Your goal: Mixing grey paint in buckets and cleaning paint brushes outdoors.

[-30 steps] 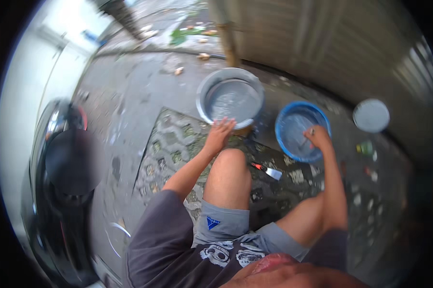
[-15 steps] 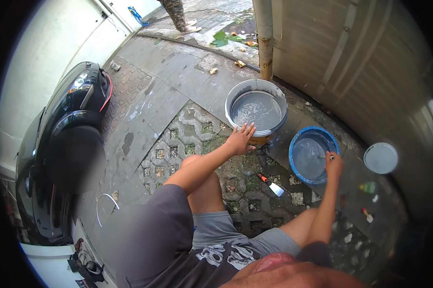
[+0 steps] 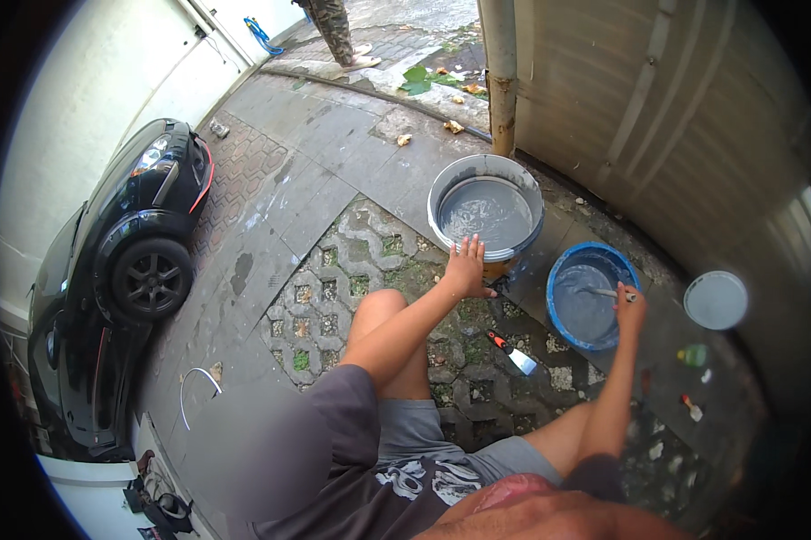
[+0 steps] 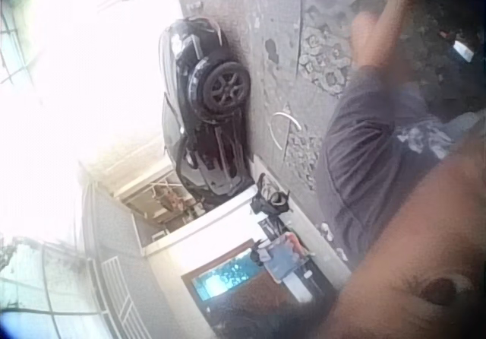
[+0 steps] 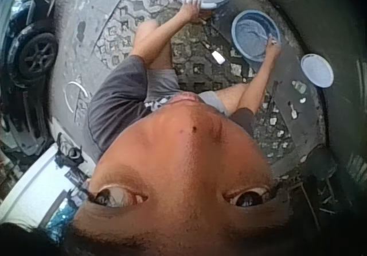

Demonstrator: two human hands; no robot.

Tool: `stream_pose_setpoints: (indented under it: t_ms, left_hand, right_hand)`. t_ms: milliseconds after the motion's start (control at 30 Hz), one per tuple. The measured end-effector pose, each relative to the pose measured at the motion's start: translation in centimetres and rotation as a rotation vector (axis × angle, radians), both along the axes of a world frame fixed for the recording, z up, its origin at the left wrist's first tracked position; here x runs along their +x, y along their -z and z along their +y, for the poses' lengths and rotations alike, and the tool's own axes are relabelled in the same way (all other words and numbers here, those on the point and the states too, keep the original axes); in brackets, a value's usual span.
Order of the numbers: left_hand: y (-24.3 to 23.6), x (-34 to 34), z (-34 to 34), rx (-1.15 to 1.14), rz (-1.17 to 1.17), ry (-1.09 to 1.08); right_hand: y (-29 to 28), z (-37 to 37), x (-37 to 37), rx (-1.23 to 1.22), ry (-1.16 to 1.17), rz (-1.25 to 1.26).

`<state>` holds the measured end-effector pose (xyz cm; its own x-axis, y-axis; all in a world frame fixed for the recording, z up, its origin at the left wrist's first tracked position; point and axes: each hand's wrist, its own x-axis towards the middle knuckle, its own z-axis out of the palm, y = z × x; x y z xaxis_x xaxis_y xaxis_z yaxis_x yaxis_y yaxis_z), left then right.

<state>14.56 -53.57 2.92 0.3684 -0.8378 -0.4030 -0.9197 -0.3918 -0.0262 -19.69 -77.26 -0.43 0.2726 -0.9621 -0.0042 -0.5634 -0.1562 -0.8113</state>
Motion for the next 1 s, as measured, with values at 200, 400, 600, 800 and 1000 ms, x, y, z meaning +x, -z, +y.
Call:
stream_pose_setpoints:
  t_ms: [200, 400, 600, 800, 1000]
  left_hand:
    - [0.1, -2.4, -2.0, 0.14, -0.132, -0.112]
    - [-0.1, -2.3, -3.5, 0.205, -0.072, -0.122]
    - [0.0, -1.6, -3.5, 0.183, -0.018, -0.094]
    - [0.0, -1.1, -2.7, 0.166, -0.004, -0.09]
    - [-0.7, -1.3, -3.0, 0.182, 0.019, -0.069]
  right_hand:
    - [-1.7, 0.7, -1.4, -0.063, 0.051, 0.293]
    - [0.8, 1.6, -0.5, 0.291, -0.117, -0.017]
    - [0.9, 1.7, -0.8, -0.086, 0.078, 0.032]
    - [-3.3, 2.3, -0.3, 0.088, 0.075, 0.326]
    - [-0.4, 2.9, 0.8, 0.289, -0.073, -0.056]
